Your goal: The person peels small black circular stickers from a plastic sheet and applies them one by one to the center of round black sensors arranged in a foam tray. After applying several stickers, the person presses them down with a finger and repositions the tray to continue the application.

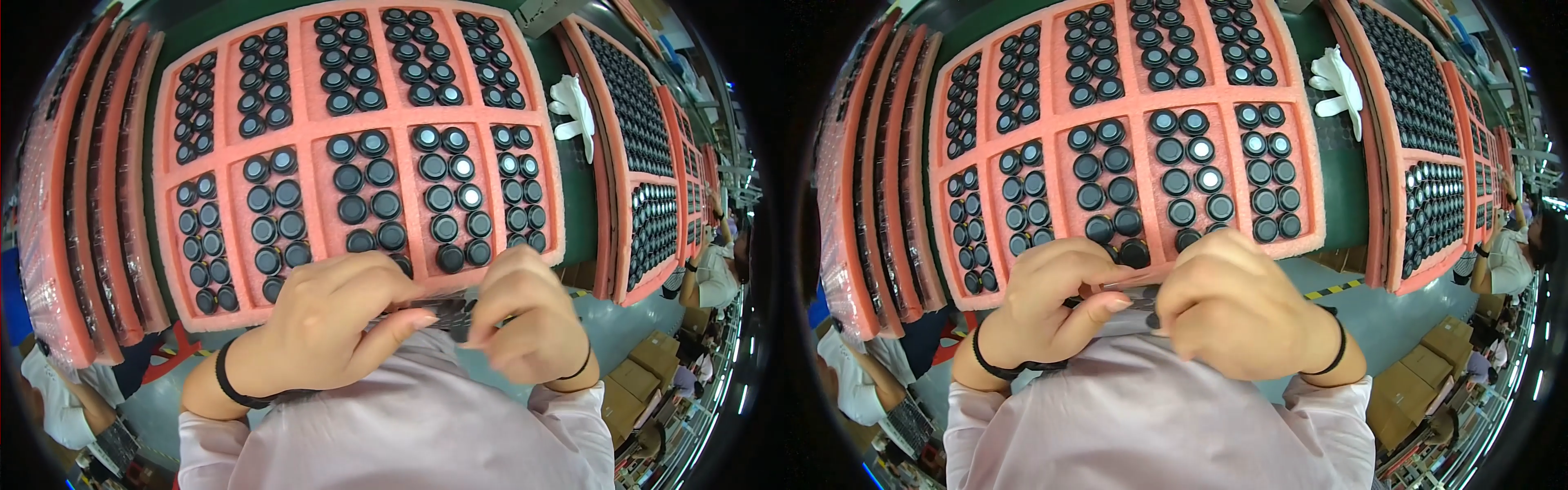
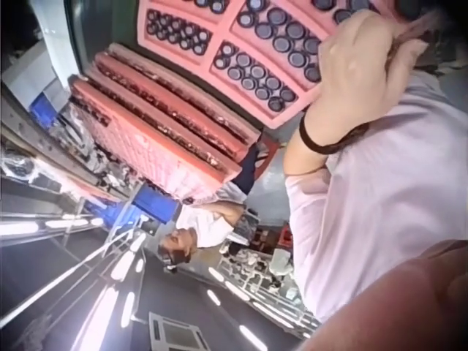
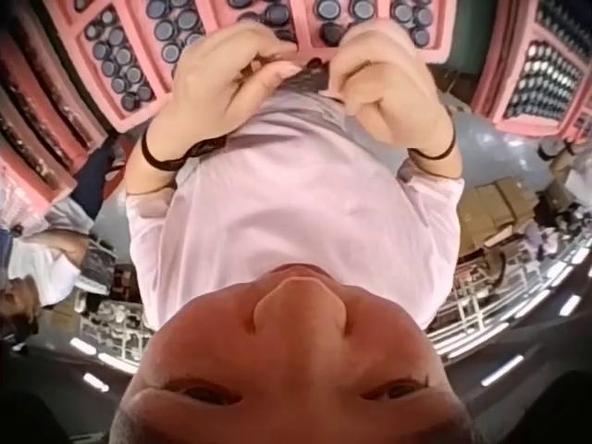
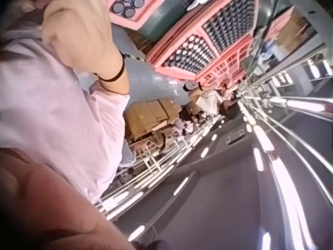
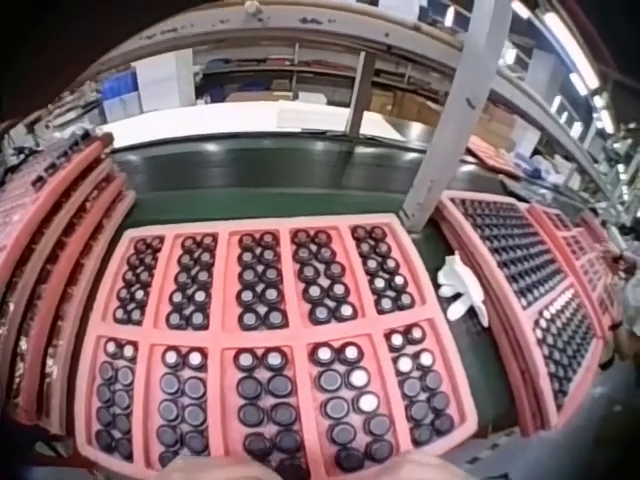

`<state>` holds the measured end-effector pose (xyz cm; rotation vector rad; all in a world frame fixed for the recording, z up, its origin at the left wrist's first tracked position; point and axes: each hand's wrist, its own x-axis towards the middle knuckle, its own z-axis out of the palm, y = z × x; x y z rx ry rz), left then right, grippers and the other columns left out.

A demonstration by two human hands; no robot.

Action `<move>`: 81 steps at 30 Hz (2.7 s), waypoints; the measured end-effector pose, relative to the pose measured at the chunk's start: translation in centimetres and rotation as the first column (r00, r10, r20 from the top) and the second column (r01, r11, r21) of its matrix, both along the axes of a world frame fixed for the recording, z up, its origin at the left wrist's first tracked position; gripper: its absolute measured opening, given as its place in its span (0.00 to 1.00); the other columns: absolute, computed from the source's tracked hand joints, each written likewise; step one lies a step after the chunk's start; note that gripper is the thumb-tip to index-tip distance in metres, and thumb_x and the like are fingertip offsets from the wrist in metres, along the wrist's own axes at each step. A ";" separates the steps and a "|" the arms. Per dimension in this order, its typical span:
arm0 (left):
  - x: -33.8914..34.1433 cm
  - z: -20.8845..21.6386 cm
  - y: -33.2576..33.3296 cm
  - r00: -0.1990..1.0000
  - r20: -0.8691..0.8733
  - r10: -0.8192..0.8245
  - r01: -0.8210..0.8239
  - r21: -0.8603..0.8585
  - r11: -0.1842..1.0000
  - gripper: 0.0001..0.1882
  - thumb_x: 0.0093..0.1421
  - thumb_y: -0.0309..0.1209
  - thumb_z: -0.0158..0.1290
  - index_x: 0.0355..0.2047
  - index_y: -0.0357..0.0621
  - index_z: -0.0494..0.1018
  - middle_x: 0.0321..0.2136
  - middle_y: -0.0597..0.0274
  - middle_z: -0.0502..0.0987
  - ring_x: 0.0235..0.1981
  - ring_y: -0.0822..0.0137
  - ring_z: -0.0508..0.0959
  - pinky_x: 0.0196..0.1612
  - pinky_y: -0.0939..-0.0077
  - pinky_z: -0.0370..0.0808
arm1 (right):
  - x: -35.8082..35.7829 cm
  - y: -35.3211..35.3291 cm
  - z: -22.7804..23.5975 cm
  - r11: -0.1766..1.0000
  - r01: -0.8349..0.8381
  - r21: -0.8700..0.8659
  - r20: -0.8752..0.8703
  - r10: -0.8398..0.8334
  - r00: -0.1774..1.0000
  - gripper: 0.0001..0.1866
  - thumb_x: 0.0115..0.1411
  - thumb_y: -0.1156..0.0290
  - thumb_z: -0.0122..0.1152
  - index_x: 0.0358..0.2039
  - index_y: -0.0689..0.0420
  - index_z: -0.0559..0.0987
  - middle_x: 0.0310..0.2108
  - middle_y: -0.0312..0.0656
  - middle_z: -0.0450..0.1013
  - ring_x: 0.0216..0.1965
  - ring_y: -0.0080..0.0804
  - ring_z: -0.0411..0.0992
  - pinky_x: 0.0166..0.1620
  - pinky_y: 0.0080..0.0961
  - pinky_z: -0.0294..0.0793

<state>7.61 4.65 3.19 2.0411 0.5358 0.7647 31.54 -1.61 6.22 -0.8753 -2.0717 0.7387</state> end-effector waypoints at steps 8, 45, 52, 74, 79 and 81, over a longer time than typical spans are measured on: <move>3.9 0.5 2.9 0.937 -0.257 -0.238 0.279 0.138 0.950 0.16 0.53 0.33 0.67 0.38 0.38 0.77 0.35 0.58 0.79 0.36 0.59 0.79 0.38 0.67 0.77 | 5.5 4.1 -1.8 0.849 0.269 -0.455 0.019 -0.293 0.956 0.12 0.60 0.86 0.62 0.34 0.54 0.70 0.36 0.36 0.72 0.36 0.26 0.68 0.41 0.25 0.69; 6.0 -4.4 4.6 0.919 -0.324 -0.225 0.350 0.407 0.844 0.07 0.58 0.33 0.52 0.29 0.45 0.76 0.50 0.56 0.80 0.56 0.59 0.76 0.67 0.46 0.66 | 4.8 6.5 -3.8 0.752 0.414 -0.512 0.396 -0.222 0.891 0.13 0.57 0.85 0.64 0.36 0.58 0.70 0.36 0.35 0.71 0.31 0.24 0.61 0.35 0.20 0.64; 6.1 -4.4 4.6 0.921 -0.320 -0.224 0.346 0.403 0.848 0.07 0.57 0.33 0.53 0.28 0.45 0.76 0.49 0.56 0.81 0.56 0.59 0.76 0.67 0.46 0.66 | 4.7 6.5 -3.9 0.758 0.419 -0.500 0.408 -0.220 0.886 0.13 0.57 0.85 0.65 0.36 0.58 0.70 0.36 0.35 0.71 0.32 0.24 0.62 0.35 0.20 0.65; 5.9 -3.9 5.4 0.934 -0.239 -0.266 0.331 0.291 0.898 0.06 0.56 0.32 0.56 0.30 0.44 0.76 0.44 0.55 0.79 0.50 0.56 0.77 0.61 0.50 0.70 | 4.5 5.5 -2.9 0.758 0.475 -0.447 0.323 -0.358 0.876 0.15 0.56 0.88 0.66 0.38 0.58 0.71 0.35 0.38 0.72 0.34 0.24 0.66 0.38 0.22 0.68; 5.6 -3.5 6.0 0.959 -0.182 -0.216 0.245 0.153 0.958 0.10 0.53 0.33 0.62 0.31 0.43 0.75 0.35 0.57 0.75 0.39 0.54 0.75 0.47 0.56 0.72 | 3.9 4.6 -1.2 0.755 0.342 -0.559 0.130 -0.327 0.936 0.14 0.55 0.85 0.69 0.38 0.59 0.74 0.36 0.41 0.74 0.37 0.30 0.71 0.40 0.25 0.70; 5.6 -3.5 6.0 0.965 -0.176 -0.195 0.225 0.164 0.961 0.11 0.53 0.34 0.63 0.32 0.43 0.75 0.34 0.58 0.74 0.38 0.54 0.75 0.45 0.56 0.71 | 3.5 4.8 -0.7 0.821 0.294 -0.489 0.200 -0.223 0.954 0.13 0.54 0.82 0.72 0.36 0.59 0.77 0.36 0.42 0.75 0.38 0.33 0.73 0.41 0.27 0.71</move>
